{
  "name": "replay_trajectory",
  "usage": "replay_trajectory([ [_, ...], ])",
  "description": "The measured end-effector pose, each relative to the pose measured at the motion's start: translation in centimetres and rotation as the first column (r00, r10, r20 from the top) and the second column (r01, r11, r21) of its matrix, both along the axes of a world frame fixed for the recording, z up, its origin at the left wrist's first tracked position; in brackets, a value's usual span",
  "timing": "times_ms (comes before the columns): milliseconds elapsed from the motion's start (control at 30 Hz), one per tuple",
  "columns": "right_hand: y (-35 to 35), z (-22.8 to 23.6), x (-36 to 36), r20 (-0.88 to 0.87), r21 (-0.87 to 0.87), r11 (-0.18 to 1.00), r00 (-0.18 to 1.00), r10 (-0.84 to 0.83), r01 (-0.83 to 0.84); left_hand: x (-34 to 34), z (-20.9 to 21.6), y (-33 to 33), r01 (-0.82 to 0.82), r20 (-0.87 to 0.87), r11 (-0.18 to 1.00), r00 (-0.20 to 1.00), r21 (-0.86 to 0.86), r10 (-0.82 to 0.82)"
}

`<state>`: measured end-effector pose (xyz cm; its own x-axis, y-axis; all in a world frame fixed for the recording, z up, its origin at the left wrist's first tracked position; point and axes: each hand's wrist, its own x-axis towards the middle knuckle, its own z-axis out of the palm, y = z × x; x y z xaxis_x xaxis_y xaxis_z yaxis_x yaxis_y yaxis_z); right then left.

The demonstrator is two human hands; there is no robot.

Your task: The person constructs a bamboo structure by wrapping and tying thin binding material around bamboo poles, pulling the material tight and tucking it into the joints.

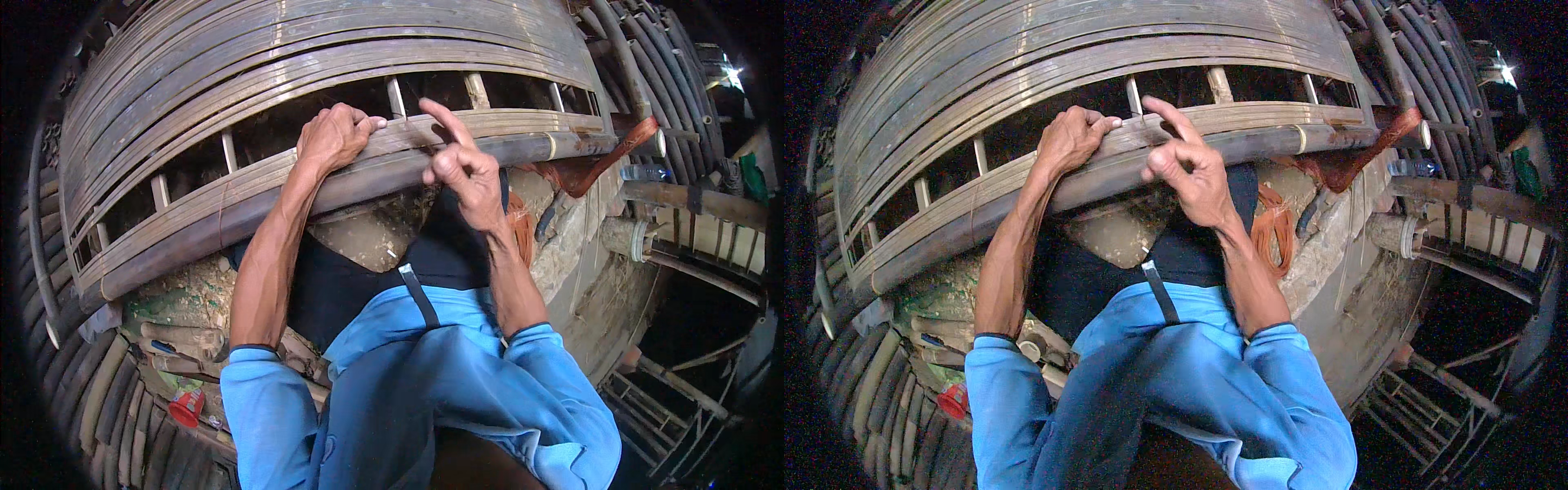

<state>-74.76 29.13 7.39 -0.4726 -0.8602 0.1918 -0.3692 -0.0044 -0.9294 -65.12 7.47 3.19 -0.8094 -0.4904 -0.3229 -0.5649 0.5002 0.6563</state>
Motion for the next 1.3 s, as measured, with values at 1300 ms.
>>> replay_trajectory([
  [1300,-19.6,-3.1,8.5,-0.208,0.686,0.719,0.914,0.347,-0.117,23.4,-2.0,-8.6,-0.494,-0.473,0.586,0.857,-0.642,0.205],
])
